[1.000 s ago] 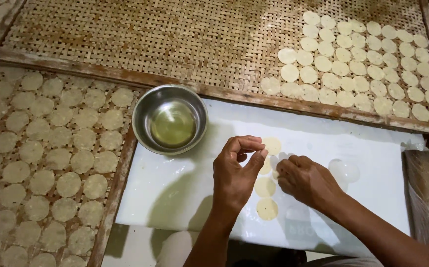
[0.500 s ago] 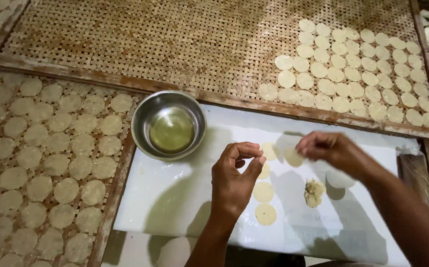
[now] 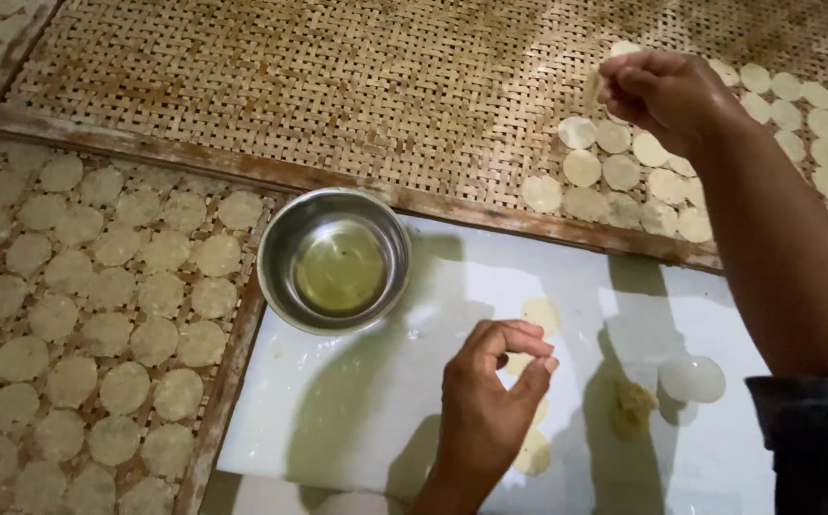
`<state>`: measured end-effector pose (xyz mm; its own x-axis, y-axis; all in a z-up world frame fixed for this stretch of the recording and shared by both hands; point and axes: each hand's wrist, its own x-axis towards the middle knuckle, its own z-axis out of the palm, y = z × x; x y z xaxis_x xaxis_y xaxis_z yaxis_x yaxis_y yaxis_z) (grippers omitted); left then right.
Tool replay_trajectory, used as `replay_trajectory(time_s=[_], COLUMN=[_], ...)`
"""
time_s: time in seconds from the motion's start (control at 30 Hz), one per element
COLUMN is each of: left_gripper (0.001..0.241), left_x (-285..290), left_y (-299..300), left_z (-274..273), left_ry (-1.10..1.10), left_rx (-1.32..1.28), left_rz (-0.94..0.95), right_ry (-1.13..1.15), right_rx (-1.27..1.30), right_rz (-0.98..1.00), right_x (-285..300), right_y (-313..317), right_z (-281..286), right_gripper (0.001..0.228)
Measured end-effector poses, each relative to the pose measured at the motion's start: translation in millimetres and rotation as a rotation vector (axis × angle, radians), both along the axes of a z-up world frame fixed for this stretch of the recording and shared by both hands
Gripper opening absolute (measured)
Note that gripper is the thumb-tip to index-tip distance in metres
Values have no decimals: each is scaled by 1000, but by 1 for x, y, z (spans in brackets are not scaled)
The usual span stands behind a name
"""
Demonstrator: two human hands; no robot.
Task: The recorder is placing small circles of dough onto large woven trays and kneading a larger piece of dough.
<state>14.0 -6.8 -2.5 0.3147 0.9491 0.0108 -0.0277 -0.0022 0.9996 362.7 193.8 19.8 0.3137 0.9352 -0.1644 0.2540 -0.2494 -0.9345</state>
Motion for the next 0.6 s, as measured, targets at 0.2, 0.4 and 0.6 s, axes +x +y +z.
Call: replay_trajectory(time_s=[0.2, 0.4, 0.6], left_gripper=[11, 10, 9], left_x=[7, 9, 10], left_y=[-5, -9, -9], left_z=[-6, -19, -13], left_ry=[5, 15, 37], left_rx=[-110, -111, -172], left_rz=[-79, -108, -114], right_ry=[9, -23, -121], right_rx=[20, 12, -8], right_rz=[11, -26, -16], right_x=[4, 53, 59], right_y=[46, 48, 38], right_z=[-33, -68, -63], right_gripper=[19, 19, 17])
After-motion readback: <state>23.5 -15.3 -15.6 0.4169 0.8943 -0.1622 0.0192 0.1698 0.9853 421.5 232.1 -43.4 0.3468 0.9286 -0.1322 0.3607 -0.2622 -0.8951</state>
